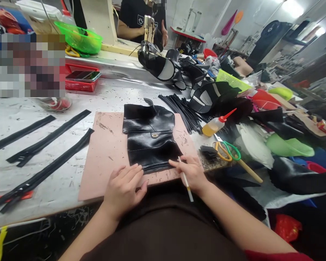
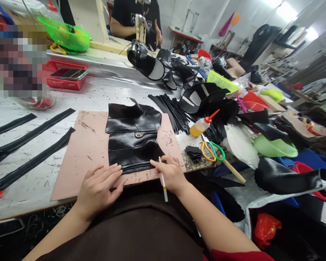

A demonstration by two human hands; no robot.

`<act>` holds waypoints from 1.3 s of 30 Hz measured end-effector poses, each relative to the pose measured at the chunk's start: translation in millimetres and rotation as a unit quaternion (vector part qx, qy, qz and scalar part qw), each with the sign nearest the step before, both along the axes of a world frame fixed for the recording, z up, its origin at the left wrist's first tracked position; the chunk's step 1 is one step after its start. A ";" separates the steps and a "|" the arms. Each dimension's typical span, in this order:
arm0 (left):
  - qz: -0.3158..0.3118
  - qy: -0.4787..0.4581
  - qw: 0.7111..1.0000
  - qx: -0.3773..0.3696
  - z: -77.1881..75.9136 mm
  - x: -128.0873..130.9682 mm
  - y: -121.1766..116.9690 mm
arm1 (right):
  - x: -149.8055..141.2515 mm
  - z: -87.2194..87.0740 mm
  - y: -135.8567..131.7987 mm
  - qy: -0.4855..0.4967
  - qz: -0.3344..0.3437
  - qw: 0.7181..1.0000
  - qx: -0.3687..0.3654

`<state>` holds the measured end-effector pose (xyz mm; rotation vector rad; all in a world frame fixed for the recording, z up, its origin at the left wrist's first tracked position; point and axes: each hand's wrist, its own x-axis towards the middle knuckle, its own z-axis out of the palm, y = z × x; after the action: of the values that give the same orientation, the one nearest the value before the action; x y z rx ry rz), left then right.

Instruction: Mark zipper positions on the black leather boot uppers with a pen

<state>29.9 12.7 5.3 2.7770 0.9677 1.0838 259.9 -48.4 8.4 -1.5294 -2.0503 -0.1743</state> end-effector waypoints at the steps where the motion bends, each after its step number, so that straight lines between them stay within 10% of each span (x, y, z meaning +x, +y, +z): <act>1: -0.001 0.000 1.000 0.003 0.3 0.1 0.2 | 3.7 -0.2 -2.5 0.005 -0.016 1.000 0.002; 9: -0.002 0.043 0.999 0.017 -0.2 -0.8 0.4 | -14.2 1.5 2.9 0.019 0.029 0.999 -0.001; 16: -0.006 0.136 0.991 -0.012 15.1 2.7 8.7 | 42.4 13.8 -13.3 0.071 -0.136 0.988 -0.022; 22: -0.093 0.264 0.960 -0.029 45.6 69.8 12.7 | 36.6 -2.0 -5.9 0.034 -0.166 0.985 -0.046; 29: -0.159 0.292 0.940 -0.072 38.8 133.1 14.1 | 35.9 -12.5 -16.5 -0.039 -0.175 0.984 0.016; 39: -0.216 0.073 0.939 -0.257 45.9 79.3 41.1 | 41.2 -6.3 -15.4 -0.101 -0.169 0.979 0.045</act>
<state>109.2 53.7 51.2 2.4717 0.5013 0.4818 301.1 -63.8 2.1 -1.8559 -1.8843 -0.5654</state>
